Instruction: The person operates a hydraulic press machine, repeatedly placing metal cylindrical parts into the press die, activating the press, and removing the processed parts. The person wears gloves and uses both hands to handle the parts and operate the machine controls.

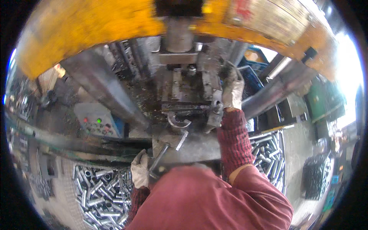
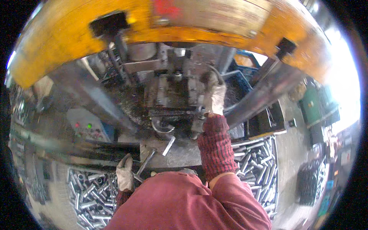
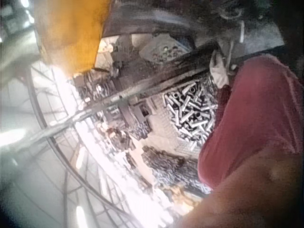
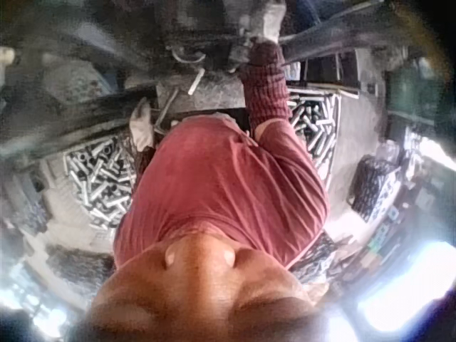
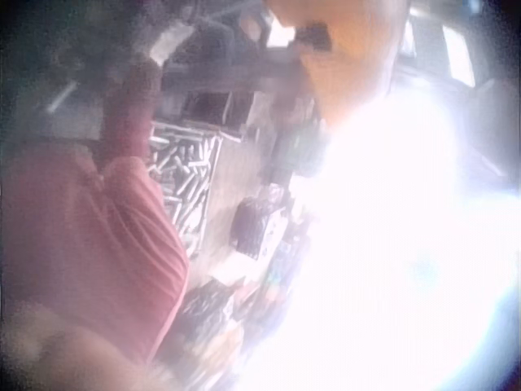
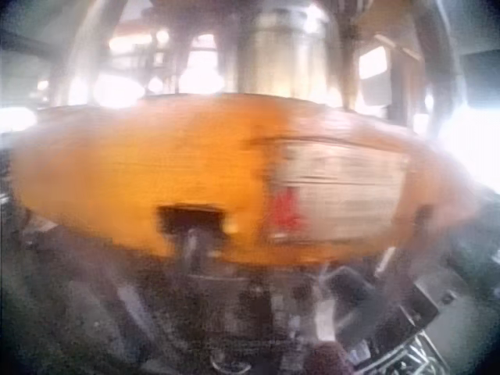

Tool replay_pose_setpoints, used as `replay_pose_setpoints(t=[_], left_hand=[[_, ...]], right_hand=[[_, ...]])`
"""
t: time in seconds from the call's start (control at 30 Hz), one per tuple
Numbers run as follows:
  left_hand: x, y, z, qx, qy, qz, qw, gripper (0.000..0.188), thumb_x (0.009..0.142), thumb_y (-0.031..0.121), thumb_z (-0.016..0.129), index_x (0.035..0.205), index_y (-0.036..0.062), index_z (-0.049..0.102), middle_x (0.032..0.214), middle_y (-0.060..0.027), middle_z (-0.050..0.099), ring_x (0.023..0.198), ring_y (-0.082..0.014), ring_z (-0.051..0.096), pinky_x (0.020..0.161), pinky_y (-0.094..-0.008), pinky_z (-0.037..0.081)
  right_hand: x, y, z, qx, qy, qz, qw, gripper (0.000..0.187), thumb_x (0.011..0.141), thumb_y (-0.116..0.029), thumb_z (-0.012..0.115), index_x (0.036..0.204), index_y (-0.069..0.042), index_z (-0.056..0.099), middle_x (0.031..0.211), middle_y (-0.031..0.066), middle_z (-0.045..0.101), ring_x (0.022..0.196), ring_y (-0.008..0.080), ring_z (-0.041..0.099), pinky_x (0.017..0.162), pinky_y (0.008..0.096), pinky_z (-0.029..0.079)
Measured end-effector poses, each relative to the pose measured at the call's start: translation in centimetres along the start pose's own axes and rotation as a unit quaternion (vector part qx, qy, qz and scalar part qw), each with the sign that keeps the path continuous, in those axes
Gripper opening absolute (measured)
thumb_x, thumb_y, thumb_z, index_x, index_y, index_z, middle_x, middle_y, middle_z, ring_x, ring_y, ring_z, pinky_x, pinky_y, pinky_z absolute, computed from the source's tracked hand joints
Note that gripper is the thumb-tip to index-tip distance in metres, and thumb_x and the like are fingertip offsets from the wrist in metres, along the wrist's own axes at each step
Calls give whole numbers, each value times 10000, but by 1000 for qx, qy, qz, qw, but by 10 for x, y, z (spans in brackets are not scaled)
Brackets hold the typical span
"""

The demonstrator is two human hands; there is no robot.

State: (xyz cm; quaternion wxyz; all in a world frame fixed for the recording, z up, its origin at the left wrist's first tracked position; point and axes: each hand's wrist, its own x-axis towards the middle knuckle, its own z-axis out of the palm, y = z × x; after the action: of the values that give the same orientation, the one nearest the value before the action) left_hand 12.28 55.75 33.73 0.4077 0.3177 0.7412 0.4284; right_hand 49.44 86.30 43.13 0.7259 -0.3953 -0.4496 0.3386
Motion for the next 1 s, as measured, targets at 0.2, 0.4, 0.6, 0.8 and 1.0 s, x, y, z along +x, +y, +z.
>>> replay_pose_setpoints(t=[0.2, 0.4, 0.6, 0.8, 1.0], left_hand=[[22, -23, 21, -50, -77, -28, 995, 562, 1145, 359, 718, 1546, -34, 694, 1481, -163, 758, 1331, -283, 701, 1186, -401, 516], [33, -8, 41, -11, -100, 57, 993, 527, 1131, 336, 733, 1466, -70, 733, 1421, -181, 788, 1290, -290, 729, 1161, -400, 522], [32, 3, 43, 7, -85, 78, 993, 530, 1141, 350, 710, 1449, -81, 729, 1398, -210, 791, 1255, -308, 742, 1134, -413, 531], [38, -27, 26, 6, -48, -6, 999, 554, 1147, 389, 703, 1484, -50, 721, 1403, -195, 784, 1274, -308, 721, 1143, -427, 520], [43, -28, 14, -5, -136, 7, 991, 574, 1176, 390, 683, 1578, -18, 655, 1464, -176, 755, 1294, -295, 725, 1139, -413, 547]], right_hand=[[25, -16, -26, -83, -275, 22, 958, 653, 1180, -549, 610, 1480, 17, 737, 1399, 145, 792, 1263, 234, 731, 1125, 429, 575], [12, 9, -10, -41, -108, 105, 988, 490, 1201, -419, 642, 1504, -40, 711, 1359, 73, 788, 1161, 214, 758, 1050, 416, 580], [7, 94, 32, -205, 52, -21, 977, 383, 1193, -202, 532, 1522, -74, 678, 1541, 94, 713, 1433, 256, 635, 1203, 387, 489], [15, 67, 22, -409, 11, -59, 911, 408, 1109, -46, 507, 1455, -59, 723, 1481, 206, 724, 1389, 361, 676, 1212, 416, 510], [17, 26, 19, -339, 25, 13, 940, 416, 1105, -152, 533, 1464, -39, 710, 1483, 227, 720, 1410, 377, 667, 1224, 467, 500]])
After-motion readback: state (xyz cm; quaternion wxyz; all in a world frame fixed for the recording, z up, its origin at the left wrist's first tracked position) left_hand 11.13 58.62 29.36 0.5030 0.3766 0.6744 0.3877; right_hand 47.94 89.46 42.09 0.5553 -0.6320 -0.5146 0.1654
